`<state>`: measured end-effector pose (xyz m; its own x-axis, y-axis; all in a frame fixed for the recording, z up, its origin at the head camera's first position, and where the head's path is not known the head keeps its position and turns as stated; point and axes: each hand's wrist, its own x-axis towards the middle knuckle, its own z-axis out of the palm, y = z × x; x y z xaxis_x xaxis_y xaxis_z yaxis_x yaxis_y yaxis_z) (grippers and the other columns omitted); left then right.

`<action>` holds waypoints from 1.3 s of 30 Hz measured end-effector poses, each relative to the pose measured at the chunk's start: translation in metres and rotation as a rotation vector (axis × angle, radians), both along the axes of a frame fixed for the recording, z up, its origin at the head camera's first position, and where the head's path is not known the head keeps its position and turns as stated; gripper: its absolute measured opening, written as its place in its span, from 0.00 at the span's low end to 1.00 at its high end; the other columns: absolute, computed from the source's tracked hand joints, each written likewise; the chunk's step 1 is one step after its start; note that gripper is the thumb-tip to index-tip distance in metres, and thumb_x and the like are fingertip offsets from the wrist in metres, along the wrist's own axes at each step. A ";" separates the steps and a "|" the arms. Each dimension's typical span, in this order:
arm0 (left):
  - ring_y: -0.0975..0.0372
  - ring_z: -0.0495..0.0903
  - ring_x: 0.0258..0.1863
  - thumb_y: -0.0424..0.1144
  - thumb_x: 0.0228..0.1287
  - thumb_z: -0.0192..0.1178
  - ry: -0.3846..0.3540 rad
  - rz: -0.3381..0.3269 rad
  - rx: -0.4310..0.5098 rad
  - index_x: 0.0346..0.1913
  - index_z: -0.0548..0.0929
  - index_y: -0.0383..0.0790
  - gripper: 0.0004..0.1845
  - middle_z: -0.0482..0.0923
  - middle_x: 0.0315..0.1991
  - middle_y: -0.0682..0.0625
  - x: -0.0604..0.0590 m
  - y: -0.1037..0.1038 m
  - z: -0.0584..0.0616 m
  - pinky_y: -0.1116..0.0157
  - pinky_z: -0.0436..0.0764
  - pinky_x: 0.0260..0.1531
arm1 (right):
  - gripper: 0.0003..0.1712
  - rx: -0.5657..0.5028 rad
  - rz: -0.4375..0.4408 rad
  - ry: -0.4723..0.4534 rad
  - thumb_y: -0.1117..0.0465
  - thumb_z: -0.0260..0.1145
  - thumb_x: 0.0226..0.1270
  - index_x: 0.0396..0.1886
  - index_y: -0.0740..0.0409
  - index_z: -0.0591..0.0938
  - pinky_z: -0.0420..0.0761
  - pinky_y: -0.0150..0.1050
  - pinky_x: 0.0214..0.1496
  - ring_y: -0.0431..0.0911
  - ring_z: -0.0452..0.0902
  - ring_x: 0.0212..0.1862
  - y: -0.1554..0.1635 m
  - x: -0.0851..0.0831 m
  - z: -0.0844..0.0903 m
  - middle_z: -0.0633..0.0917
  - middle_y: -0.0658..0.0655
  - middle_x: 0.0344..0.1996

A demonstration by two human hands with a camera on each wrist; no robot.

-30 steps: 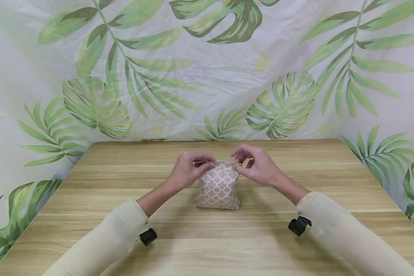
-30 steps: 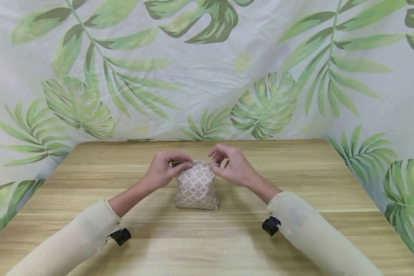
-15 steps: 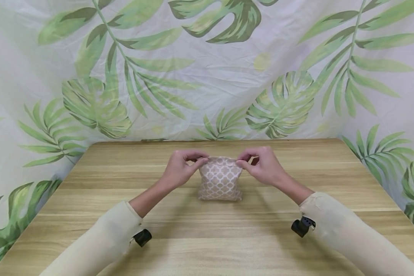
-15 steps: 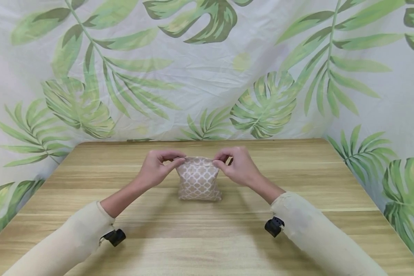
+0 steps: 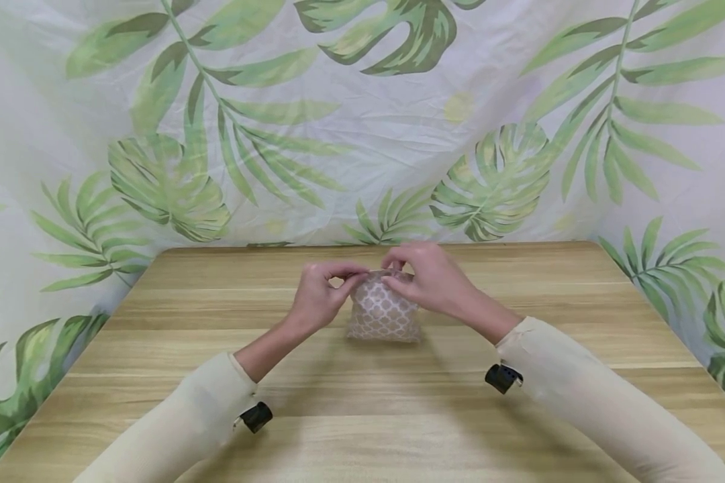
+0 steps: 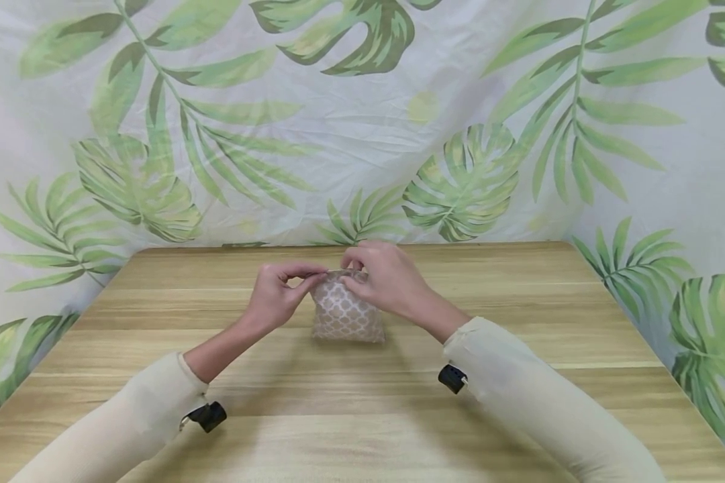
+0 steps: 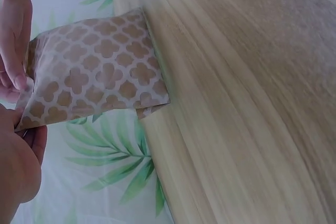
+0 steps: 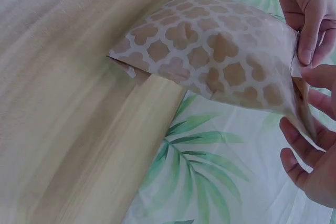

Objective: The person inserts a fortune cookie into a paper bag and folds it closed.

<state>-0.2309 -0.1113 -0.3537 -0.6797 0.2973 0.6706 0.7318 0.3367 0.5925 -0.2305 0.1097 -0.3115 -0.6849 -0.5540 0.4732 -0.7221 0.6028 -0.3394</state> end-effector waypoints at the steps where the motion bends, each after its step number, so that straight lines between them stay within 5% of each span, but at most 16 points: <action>1: 0.55 0.90 0.31 0.23 0.64 0.69 0.005 0.002 0.001 0.39 0.92 0.31 0.05 0.91 0.34 0.43 0.000 0.000 0.000 0.68 0.85 0.30 | 0.06 0.013 -0.007 0.006 0.62 0.76 0.64 0.38 0.58 0.89 0.80 0.40 0.38 0.47 0.79 0.35 -0.002 -0.001 0.001 0.85 0.52 0.32; 12: 0.56 0.90 0.31 0.24 0.64 0.69 0.013 -0.002 0.024 0.40 0.93 0.32 0.05 0.91 0.34 0.44 0.001 -0.001 0.000 0.69 0.85 0.30 | 0.03 0.026 0.050 -0.025 0.65 0.74 0.68 0.32 0.57 0.89 0.82 0.39 0.36 0.45 0.82 0.35 -0.020 -0.008 0.004 0.88 0.52 0.29; 24: 0.56 0.89 0.31 0.22 0.63 0.69 0.067 -0.054 0.040 0.38 0.92 0.31 0.05 0.91 0.33 0.44 -0.003 0.004 -0.006 0.69 0.84 0.29 | 0.03 -0.006 0.065 0.145 0.65 0.76 0.63 0.29 0.57 0.90 0.80 0.44 0.38 0.48 0.81 0.33 -0.011 -0.009 -0.007 0.88 0.51 0.27; 39: 0.54 0.90 0.31 0.23 0.63 0.70 0.042 -0.029 0.040 0.36 0.92 0.31 0.03 0.90 0.32 0.42 0.001 0.003 -0.007 0.72 0.85 0.31 | 0.05 -0.095 -0.002 0.078 0.64 0.76 0.62 0.27 0.57 0.89 0.82 0.51 0.45 0.48 0.83 0.34 0.022 -0.004 -0.018 0.88 0.52 0.26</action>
